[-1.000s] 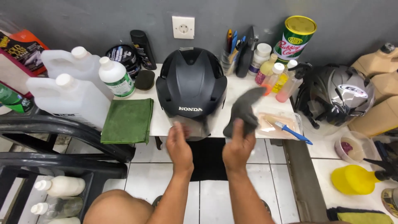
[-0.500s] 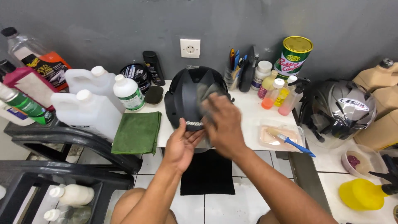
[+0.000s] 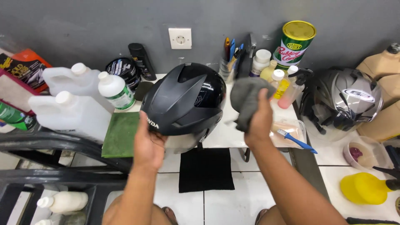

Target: The person wipes a black motorcycle helmet with a dark cloth, rubbing the surface in circular motions. The person rotates the helmet to clean different sides and continues wiping until the end of the clip.

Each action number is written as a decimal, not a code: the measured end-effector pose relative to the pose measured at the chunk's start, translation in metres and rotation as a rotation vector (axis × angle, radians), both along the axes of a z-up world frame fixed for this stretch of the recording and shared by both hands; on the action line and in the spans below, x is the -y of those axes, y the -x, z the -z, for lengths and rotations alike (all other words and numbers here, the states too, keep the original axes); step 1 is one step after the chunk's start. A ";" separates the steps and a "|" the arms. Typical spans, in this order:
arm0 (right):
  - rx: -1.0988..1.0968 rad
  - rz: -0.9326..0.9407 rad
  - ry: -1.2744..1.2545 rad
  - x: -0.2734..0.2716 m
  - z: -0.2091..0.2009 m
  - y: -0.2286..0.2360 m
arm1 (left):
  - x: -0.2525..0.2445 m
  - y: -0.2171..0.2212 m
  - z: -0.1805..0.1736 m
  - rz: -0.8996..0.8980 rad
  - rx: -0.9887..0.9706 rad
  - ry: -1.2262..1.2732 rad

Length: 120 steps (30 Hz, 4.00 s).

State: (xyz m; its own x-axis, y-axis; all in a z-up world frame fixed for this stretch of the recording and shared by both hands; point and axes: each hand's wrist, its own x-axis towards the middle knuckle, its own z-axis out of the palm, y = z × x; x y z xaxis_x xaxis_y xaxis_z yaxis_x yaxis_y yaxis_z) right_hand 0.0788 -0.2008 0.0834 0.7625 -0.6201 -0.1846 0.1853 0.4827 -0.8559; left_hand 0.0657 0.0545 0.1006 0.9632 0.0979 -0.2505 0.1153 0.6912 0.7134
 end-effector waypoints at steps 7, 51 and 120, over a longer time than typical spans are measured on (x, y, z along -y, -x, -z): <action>-0.083 0.165 0.659 0.000 -0.014 0.017 | 0.066 0.026 -0.006 -0.019 -0.005 -0.044; 0.440 -0.309 1.550 0.013 -0.017 -0.010 | 0.037 0.018 0.013 0.150 -0.014 -0.222; -0.356 -0.202 0.318 -0.041 0.001 0.013 | 0.024 0.002 0.058 0.189 0.082 -0.217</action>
